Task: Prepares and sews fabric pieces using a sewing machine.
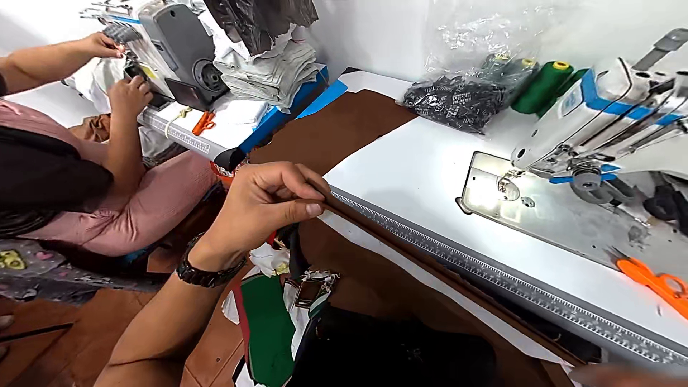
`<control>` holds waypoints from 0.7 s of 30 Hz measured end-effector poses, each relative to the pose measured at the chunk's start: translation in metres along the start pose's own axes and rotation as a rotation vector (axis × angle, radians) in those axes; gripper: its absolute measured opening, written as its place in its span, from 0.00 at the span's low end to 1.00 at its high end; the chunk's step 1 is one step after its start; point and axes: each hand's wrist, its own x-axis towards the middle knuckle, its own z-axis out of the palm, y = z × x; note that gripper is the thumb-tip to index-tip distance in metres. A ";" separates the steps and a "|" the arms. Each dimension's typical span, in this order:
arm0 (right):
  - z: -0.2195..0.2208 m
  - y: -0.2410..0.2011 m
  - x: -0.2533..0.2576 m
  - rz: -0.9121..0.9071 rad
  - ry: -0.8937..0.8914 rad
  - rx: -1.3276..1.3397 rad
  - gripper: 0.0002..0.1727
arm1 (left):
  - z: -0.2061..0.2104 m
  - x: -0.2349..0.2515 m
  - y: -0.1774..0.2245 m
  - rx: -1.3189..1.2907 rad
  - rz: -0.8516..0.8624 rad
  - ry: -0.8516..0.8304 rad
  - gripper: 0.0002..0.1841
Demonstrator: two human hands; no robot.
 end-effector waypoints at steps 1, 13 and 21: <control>0.000 0.001 -0.001 0.011 -0.007 0.011 0.07 | 0.002 0.001 -0.001 -0.021 -0.034 0.019 0.02; -0.001 0.011 -0.002 0.104 -0.070 0.102 0.08 | 0.020 0.022 -0.013 -0.140 -0.252 0.137 0.08; 0.008 0.020 -0.011 0.181 -0.109 0.180 0.07 | 0.026 0.041 -0.024 0.058 -0.237 0.140 0.09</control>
